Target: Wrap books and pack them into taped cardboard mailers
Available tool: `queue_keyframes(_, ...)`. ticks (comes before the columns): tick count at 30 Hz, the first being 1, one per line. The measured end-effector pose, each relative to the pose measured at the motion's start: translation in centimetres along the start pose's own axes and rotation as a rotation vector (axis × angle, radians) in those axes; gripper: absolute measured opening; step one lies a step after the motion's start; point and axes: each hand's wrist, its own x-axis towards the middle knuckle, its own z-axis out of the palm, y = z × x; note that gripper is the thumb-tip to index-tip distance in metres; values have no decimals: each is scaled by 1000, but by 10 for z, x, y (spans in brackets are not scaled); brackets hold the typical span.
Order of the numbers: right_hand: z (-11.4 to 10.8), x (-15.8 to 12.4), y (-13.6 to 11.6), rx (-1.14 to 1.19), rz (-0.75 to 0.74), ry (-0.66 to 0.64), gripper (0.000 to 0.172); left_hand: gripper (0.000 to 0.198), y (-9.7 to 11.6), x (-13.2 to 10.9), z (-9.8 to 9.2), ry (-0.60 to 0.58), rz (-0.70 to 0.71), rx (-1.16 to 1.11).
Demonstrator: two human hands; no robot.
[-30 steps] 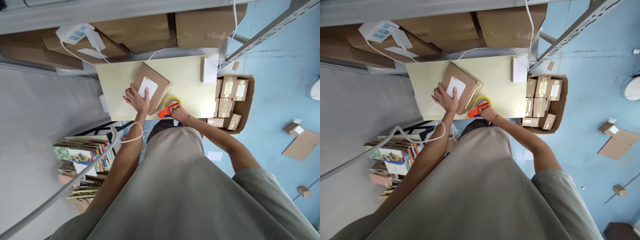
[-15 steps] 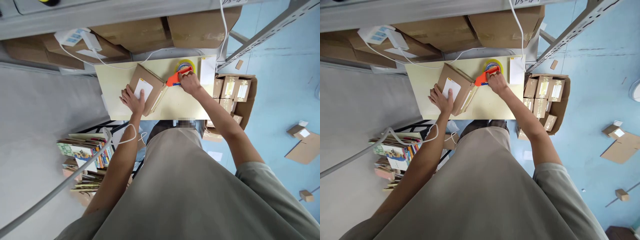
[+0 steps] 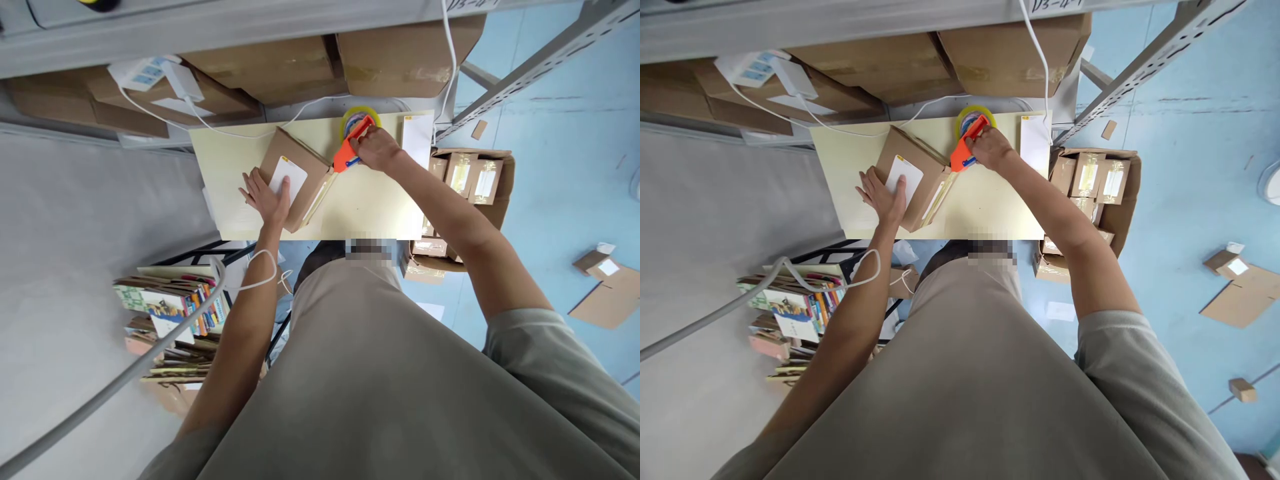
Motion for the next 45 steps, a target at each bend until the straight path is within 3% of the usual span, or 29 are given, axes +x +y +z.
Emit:
queue_keyframes(4,-4,-15,-5,5,-17,-71,57,80,22,19,8,-47,59,-35)
queue_keyframes(7,0,-45,-26,48,-36,-137,61,83,46,20,24,-67,214,-85)
queue_keyframes(11,10,-80,-78,137,-81,-227,60,107,72,-8,51,-83,405,-135)
queue_keyframes(13,16,-87,-109,199,-99,-231,58,98,78,-29,58,-110,462,-173)
queue_keyframes(17,26,-86,-158,314,-94,-190,52,73,75,-55,51,-202,527,-147)
queue_keyframes(21,34,-85,-180,360,-70,-148,50,67,71,-58,35,-276,515,-92)
queue_keyframes(24,43,-101,-172,375,-55,-161,54,63,71,-56,33,-281,526,-58)
queue_keyframes(27,55,-135,-140,366,16,-206,55,60,71,-56,35,-276,535,-35)
queue_keyframes(30,61,-169,-96,334,190,-230,52,61,71,-56,38,-282,526,-31)
queue_keyframes(32,57,-176,-75,328,335,-188,56,62,69,-55,41,-281,528,-43)
queue_keyframes(34,46,-166,-66,334,406,-119,57,63,68,-55,42,-275,544,-49)
queue_keyframes(37,25,-129,-72,351,405,-56,55,62,65,-57,44,-282,577,-54)
queue_keyframes(41,6,-86,-88,371,367,-37,50,61,64,-59,45,-277,605,-98)
queue_keyframes(45,-5,-66,-91,386,433,-59,48,59,62,-59,50,-261,640,-95)
